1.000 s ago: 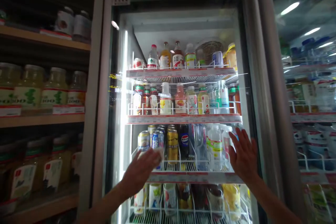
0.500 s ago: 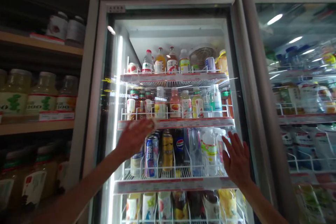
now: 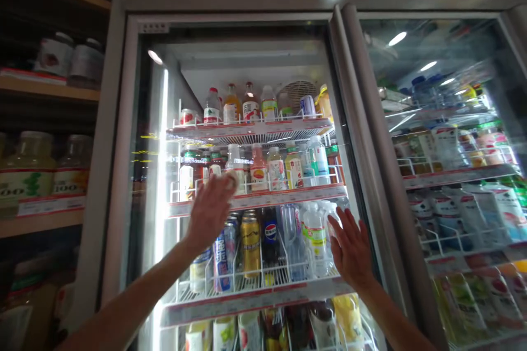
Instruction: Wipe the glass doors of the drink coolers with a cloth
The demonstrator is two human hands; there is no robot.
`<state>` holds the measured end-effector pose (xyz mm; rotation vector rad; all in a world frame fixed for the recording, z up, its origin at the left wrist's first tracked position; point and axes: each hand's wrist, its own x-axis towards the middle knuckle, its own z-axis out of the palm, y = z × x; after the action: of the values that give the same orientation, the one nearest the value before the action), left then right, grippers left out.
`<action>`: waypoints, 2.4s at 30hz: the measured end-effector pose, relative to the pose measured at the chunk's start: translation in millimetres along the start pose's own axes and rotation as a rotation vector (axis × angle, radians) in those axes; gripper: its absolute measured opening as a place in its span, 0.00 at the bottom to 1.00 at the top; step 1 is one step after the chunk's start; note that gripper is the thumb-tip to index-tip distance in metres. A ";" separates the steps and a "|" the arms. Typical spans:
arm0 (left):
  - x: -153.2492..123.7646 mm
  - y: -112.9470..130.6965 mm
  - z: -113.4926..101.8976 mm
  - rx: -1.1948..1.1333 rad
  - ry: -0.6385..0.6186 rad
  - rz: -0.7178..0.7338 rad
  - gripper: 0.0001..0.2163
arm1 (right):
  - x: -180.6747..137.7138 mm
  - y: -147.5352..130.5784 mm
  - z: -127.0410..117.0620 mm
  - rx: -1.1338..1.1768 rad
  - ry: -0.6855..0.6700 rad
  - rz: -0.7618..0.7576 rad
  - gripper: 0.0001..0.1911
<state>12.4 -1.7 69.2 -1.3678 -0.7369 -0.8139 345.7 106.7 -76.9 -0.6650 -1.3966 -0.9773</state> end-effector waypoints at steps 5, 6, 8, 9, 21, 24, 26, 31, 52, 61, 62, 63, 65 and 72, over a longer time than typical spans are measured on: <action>2.4 -17.7 -0.9 0.030 -0.044 -0.085 0.21 | -1.8 1.3 1.6 0.000 -0.007 0.004 0.28; 3.6 -21.6 -1.4 0.062 0.014 -0.235 0.21 | -1.6 1.1 1.7 0.001 -0.002 0.006 0.28; 3.9 -19.9 -1.0 0.076 0.068 -0.343 0.22 | -0.9 0.2 1.5 0.005 0.011 0.010 0.29; 3.1 -15.2 -0.2 0.055 0.043 -0.260 0.22 | -0.5 -0.1 1.2 0.008 0.014 0.009 0.29; 7.9 -0.8 -1.2 -0.026 0.012 0.131 0.24 | -2.2 1.1 1.8 0.022 0.010 0.017 0.27; 16.5 -0.1 1.1 -0.053 -0.030 0.197 0.24 | -1.3 0.2 0.8 0.023 0.011 0.026 0.27; 25.3 -5.6 3.7 -0.022 0.067 -0.005 0.22 | -1.0 0.1 0.5 0.025 0.006 0.029 0.27; 26.1 19.3 14.3 -0.063 -0.032 0.169 0.24 | -1.0 1.5 0.1 0.034 -0.008 0.017 0.28; 12.0 4.4 0.0 -0.025 -0.079 0.009 0.25 | -6.7 8.7 2.3 0.030 0.027 -0.026 0.27; 26.3 107.3 32.8 -0.131 -0.174 -0.124 0.30 | 63.2 -66.4 0.5 0.602 0.148 0.187 0.20; 32.2 110.6 36.5 -0.161 -0.154 -0.163 0.31 | 79.5 -80.2 3.1 0.736 0.102 0.230 0.20; 36.6 112.7 38.6 -0.200 -0.133 -0.203 0.32 | 94.7 -92.1 6.6 0.832 0.093 0.295 0.20; 38.3 111.8 36.7 -0.287 -0.103 -0.240 0.34 | 118.6 -111.3 14.1 0.899 0.098 0.387 0.22; -30.4 37.4 -12.1 -0.119 -0.204 -0.226 0.36 | 144.5 -164.0 33.9 0.323 -0.022 0.115 0.23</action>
<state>27.4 -10.7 22.7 -1.5070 -1.0299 -0.9150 174.1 33.6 42.1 -0.5082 -1.4777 -0.6370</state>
